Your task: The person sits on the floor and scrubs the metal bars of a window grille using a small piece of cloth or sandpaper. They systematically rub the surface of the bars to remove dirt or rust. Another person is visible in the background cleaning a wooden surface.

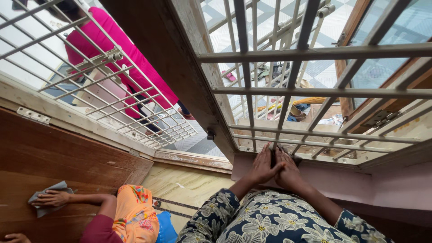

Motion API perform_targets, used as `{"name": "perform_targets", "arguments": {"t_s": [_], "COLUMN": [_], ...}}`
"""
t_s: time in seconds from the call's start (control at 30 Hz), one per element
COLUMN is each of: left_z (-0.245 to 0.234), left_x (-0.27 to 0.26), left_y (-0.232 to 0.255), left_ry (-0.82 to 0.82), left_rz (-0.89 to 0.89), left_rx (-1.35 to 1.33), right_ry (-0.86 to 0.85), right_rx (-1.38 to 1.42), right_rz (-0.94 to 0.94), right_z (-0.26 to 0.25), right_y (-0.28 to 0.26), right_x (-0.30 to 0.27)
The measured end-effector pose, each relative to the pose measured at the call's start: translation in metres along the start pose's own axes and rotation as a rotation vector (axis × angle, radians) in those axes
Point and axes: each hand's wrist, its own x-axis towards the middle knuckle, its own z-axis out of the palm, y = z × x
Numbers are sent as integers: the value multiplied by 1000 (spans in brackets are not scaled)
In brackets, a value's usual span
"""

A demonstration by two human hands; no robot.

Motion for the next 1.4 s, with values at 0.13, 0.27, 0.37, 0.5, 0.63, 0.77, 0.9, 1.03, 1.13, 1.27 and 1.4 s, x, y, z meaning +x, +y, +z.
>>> {"name": "perform_targets", "arguments": {"t_s": [0.13, 0.27, 0.37, 0.5, 0.63, 0.77, 0.9, 1.03, 1.13, 1.27, 1.4], "left_z": [23, 21, -12, -43, -50, -43, -30, -14, 1, 13, 34], "left_x": [-9, -48, -69, -71, -29, -1, 8, 6, -5, -33, -68], "left_y": [-15, -9, 4, 30, 41, 17, -5, -24, -44, -43, -19], "left_ry": [199, 242, 282, 637, 722, 650, 817, 843, 775, 804, 725], "left_rz": [132, 65, -163, -29, -16, -257, -48, 31, 20, 24, -269], "left_rx": [132, 75, -1, -161, -413, -428, -172, -21, 118, 199, -170], "right_ry": [95, -109, -49, 168, 244, 251, 254, 140, 50, 45, -50], "right_rx": [-224, -126, 85, 335, 360, 288, 234, 121, -250, -226, -217], "right_rz": [-101, 10, 117, -7, 34, -20, -31, 32, -59, -83, 11], "right_z": [18, 8, -18, -39, -28, -14, -8, -21, -23, -18, -23], "right_y": [22, 18, 0, -22, -28, -19, -16, -17, -8, 6, 16], "right_x": [-7, -22, -36, -23, -8, -6, -5, -5, -17, -22, -25]}}
